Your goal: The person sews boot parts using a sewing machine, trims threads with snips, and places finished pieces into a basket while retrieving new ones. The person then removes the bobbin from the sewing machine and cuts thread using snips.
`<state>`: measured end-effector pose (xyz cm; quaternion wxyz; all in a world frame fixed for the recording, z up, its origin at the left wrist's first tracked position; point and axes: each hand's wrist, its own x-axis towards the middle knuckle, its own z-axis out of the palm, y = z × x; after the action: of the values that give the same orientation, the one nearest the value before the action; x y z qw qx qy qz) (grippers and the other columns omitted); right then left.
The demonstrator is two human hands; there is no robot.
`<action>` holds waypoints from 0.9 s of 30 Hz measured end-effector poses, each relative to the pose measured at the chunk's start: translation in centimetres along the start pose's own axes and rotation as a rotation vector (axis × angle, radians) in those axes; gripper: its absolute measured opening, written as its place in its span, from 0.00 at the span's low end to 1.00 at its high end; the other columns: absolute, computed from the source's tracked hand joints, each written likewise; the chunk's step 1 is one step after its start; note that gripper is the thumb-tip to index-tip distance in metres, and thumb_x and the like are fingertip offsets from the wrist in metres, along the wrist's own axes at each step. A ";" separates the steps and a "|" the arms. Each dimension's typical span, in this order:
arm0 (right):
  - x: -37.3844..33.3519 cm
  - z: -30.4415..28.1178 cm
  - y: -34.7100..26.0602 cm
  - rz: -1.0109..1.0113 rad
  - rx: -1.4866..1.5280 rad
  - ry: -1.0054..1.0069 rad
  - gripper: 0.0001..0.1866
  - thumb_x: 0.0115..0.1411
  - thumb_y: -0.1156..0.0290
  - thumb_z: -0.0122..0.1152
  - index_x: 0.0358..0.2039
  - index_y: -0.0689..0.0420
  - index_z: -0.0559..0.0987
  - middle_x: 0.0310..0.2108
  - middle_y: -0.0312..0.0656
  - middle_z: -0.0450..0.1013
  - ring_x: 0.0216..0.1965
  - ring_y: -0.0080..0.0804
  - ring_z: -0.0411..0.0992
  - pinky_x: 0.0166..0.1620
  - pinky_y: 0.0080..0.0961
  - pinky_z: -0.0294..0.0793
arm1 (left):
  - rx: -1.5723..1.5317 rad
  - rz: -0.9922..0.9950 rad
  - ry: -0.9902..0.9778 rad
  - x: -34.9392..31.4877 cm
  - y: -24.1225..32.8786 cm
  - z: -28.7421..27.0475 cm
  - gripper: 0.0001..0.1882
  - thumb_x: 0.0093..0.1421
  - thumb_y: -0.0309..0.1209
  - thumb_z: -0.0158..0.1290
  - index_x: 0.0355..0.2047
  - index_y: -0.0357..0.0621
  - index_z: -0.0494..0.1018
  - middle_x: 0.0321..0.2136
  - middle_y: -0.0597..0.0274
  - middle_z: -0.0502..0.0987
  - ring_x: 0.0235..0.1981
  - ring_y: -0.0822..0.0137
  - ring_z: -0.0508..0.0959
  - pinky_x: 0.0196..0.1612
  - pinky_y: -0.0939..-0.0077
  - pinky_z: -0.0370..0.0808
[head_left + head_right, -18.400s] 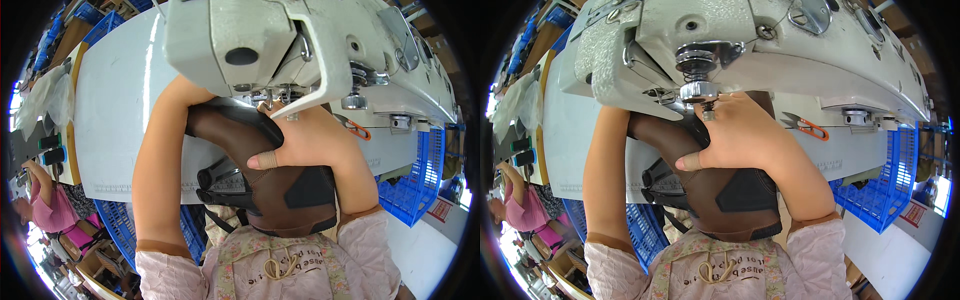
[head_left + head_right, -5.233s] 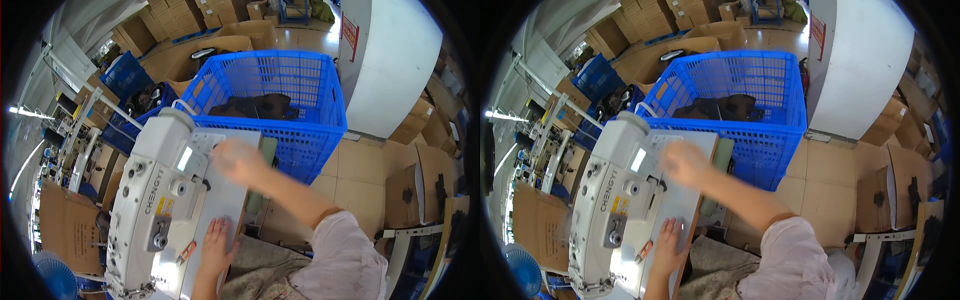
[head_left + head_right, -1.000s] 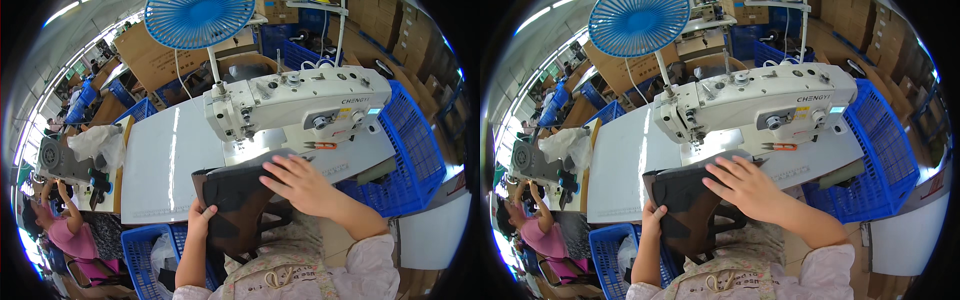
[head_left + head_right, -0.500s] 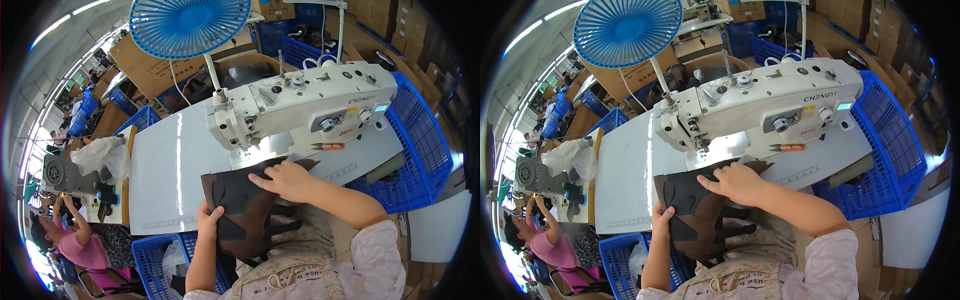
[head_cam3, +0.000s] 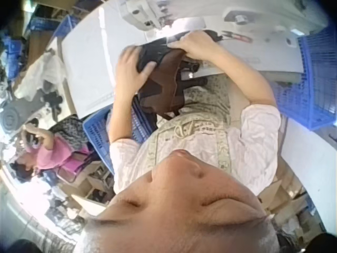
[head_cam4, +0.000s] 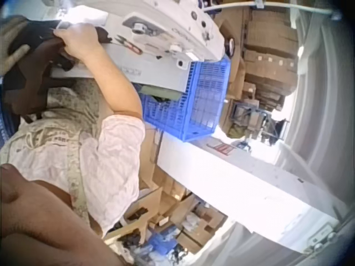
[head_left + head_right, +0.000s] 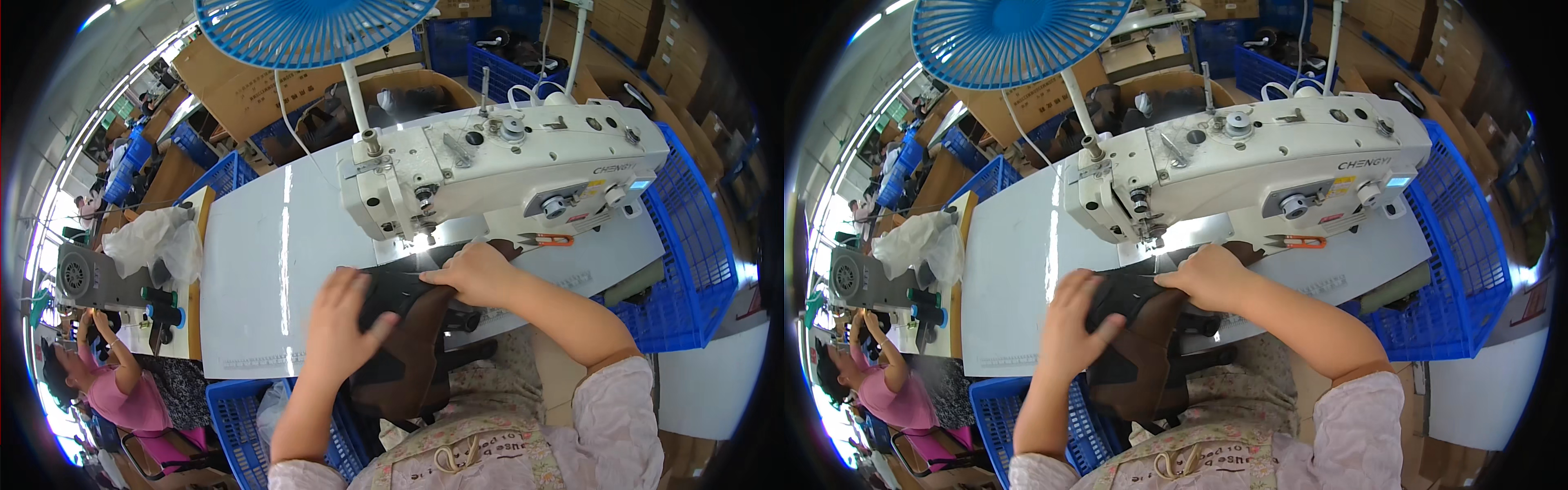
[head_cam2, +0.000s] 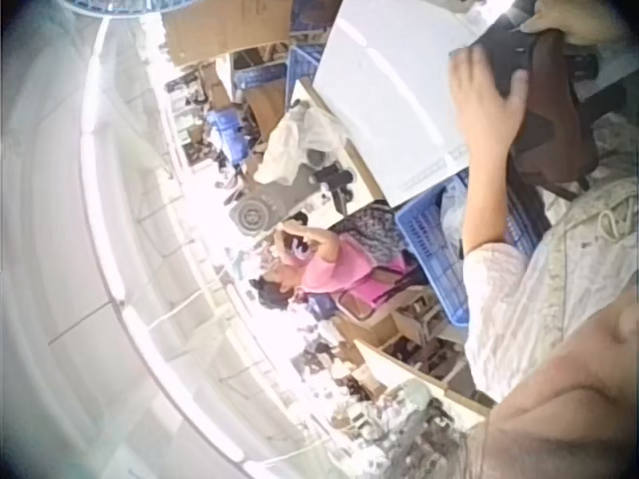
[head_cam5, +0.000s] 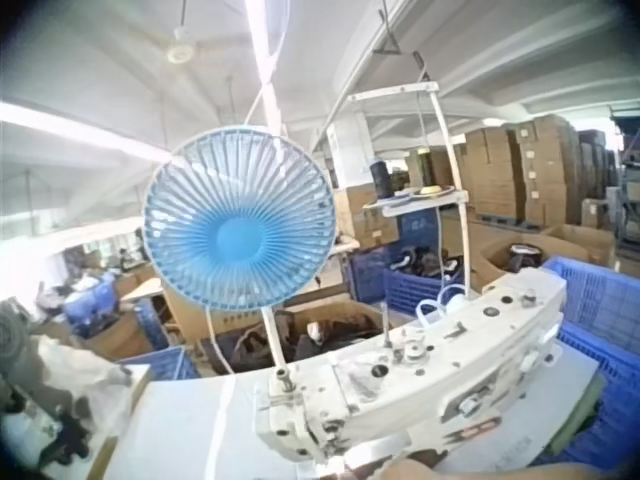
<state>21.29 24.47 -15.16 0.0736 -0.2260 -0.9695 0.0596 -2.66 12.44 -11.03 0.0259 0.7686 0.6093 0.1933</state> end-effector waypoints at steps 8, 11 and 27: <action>1.0 0.5 0.1 0.069 0.140 -0.066 0.20 0.46 0.71 0.60 0.42 0.42 0.79 0.23 0.41 0.76 0.28 0.41 0.77 0.30 0.39 0.72 | -0.175 0.229 -0.379 5.1 -1.5 3.1 0.49 0.40 0.63 0.61 0.48 0.28 0.70 0.46 0.42 0.74 0.52 0.46 0.72 0.57 0.60 0.67; 1.4 0.3 0.3 0.109 0.161 -0.092 0.19 0.45 0.71 0.61 0.41 0.44 0.79 0.24 0.42 0.76 0.29 0.42 0.77 0.30 0.39 0.72 | -0.230 0.120 -0.534 6.2 -1.3 2.6 0.45 0.39 0.63 0.61 0.41 0.31 0.73 0.36 0.47 0.77 0.43 0.50 0.77 0.49 0.63 0.72; 1.7 1.1 0.5 0.214 0.266 -0.269 0.23 0.42 0.71 0.64 0.43 0.50 0.80 0.44 0.38 0.74 0.45 0.40 0.73 0.44 0.38 0.73 | -0.130 0.109 -0.636 6.6 -2.0 3.4 0.53 0.37 0.64 0.62 0.52 0.30 0.69 0.47 0.43 0.74 0.49 0.49 0.72 0.54 0.61 0.67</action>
<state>19.78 25.56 -16.08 -0.0341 -0.3058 -0.9247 0.2239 -2.18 19.91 -12.97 0.2534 0.8185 0.5152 -0.0169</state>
